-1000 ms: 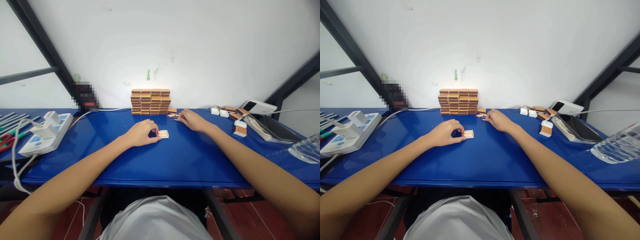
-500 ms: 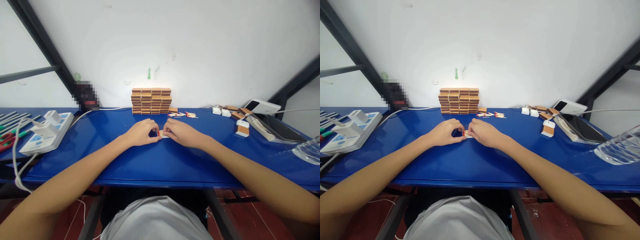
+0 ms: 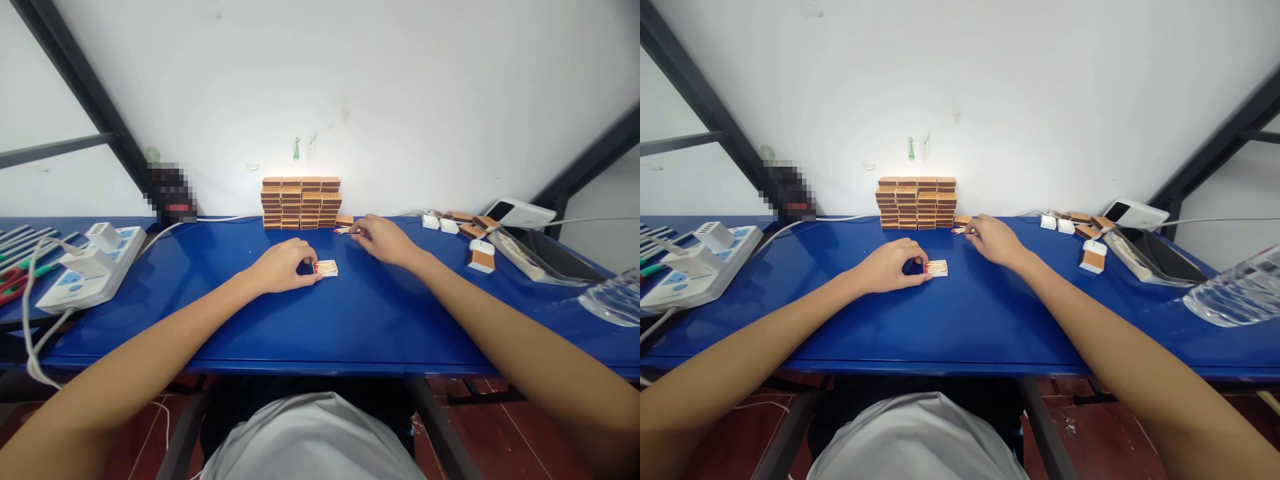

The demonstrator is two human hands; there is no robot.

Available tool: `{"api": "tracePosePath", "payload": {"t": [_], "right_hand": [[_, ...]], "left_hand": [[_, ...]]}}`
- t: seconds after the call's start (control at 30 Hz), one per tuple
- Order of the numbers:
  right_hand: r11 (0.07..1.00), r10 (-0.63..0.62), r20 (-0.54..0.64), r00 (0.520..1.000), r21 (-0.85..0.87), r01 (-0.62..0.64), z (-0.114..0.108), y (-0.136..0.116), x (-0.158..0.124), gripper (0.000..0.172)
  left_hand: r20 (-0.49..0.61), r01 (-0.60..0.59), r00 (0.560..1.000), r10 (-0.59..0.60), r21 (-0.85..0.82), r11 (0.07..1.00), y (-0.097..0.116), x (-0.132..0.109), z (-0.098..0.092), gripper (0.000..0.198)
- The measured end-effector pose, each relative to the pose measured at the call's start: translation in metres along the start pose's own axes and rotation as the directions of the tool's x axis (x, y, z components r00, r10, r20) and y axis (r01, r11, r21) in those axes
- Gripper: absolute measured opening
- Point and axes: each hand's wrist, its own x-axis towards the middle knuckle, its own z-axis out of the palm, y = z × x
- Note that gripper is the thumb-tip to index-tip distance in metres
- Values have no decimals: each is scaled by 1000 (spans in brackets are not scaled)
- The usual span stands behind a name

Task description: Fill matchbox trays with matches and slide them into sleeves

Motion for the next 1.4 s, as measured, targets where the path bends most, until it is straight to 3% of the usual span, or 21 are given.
{"api": "tracePosePath", "payload": {"t": [0.1, 0.2, 0.53, 1.0, 1.27, 1.4], "right_hand": [[999, 32, 31, 999, -5, -32, 3, 25, 2, 19], [1000, 30, 36, 999, -4, -30, 6, 33, 3, 19], [997, 35, 31, 999, -72, -33, 9, 30, 4, 24], [997, -21, -9, 1000, 75, 22, 18, 35, 7, 20], [994, 84, 30, 996, 74, -86, 27, 37, 16, 14], [997, 52, 10, 999, 48, -53, 24, 29, 15, 13]], "left_hand": [[11, 7, 1000, -7, 2, 1000, 0, 0, 0, 24], [20, 17, 1000, -17, 2, 1000, 0, 0, -1, 25], [14, 6, 1000, -6, 8, 1000, -1, 0, 1, 26], [10, 3, 1000, -3, 9, 1000, -1, 0, 1, 26], [11, 10, 1000, -10, -1, 1000, 0, 0, 0, 24], [6, 4, 1000, -4, -3, 1000, 0, 0, 0, 23]]}}
